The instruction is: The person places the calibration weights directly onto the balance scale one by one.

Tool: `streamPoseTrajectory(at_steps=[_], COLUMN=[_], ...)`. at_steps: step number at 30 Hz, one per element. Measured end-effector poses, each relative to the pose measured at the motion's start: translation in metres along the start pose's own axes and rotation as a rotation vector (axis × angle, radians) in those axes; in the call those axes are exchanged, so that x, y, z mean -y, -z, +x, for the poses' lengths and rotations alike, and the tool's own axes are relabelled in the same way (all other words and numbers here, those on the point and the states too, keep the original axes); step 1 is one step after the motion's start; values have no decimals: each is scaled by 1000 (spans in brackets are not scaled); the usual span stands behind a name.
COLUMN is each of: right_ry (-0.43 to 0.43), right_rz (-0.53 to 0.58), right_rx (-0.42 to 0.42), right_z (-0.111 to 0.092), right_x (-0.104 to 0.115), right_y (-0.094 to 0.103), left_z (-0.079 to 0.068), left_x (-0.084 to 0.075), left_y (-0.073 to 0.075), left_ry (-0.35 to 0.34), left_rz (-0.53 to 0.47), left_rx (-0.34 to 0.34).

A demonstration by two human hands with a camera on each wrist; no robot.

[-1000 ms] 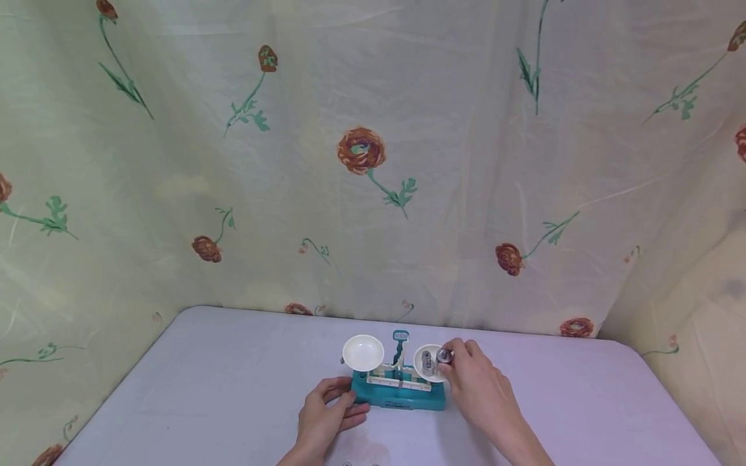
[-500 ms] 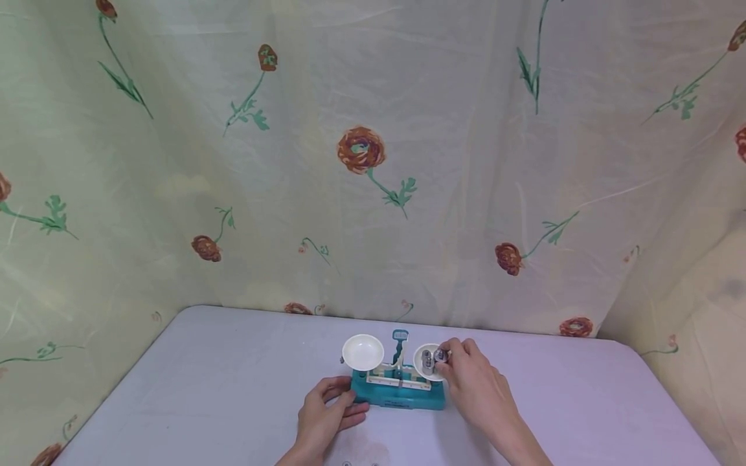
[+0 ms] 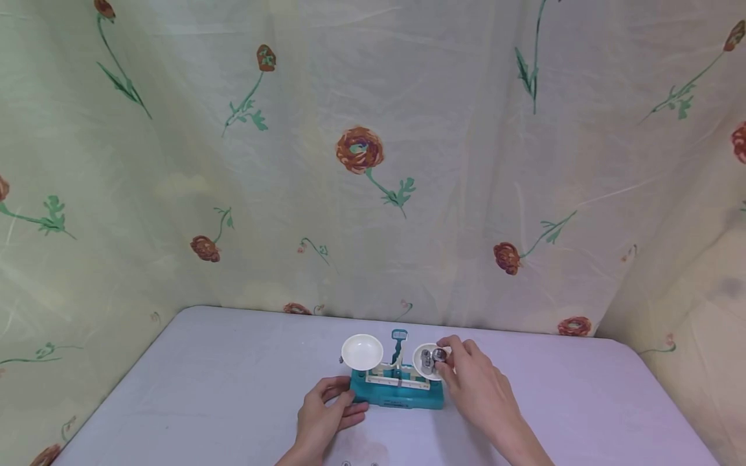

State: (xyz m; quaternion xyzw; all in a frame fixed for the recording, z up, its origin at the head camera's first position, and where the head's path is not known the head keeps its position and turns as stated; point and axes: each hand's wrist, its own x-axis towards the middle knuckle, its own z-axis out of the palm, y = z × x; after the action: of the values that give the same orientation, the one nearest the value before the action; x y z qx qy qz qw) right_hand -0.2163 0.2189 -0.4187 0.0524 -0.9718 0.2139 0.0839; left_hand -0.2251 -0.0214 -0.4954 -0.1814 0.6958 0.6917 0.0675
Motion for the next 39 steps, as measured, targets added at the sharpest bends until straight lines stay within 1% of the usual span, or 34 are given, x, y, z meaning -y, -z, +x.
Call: streamPoseTrajectory(at_steps=[12,18,22,27,30,36,39], right_ry=[-48,-75,-71,-37,-2,144,187], right_rz=[11,39,52,74,111,155,171], right_rx=[63,130,153,168,172,199,248], right_z=[-5,-5,-5,-7,-10,-15,-16], right_x=[2,4,4,1,-2,-14,-20], right_y=[8,13,16,18,18,19,19], left_z=[1,0,0,1,0,1,1], left_x=[3,2,1,2,2,1,1], left_y=[1,2,2,2,2,1,1], left_ry=[-10,-11,-3,-9,-11,0,2], left_rz=[0,9,4,8,8,3,4], left_rx=[21,11,2,13,19,9,7])
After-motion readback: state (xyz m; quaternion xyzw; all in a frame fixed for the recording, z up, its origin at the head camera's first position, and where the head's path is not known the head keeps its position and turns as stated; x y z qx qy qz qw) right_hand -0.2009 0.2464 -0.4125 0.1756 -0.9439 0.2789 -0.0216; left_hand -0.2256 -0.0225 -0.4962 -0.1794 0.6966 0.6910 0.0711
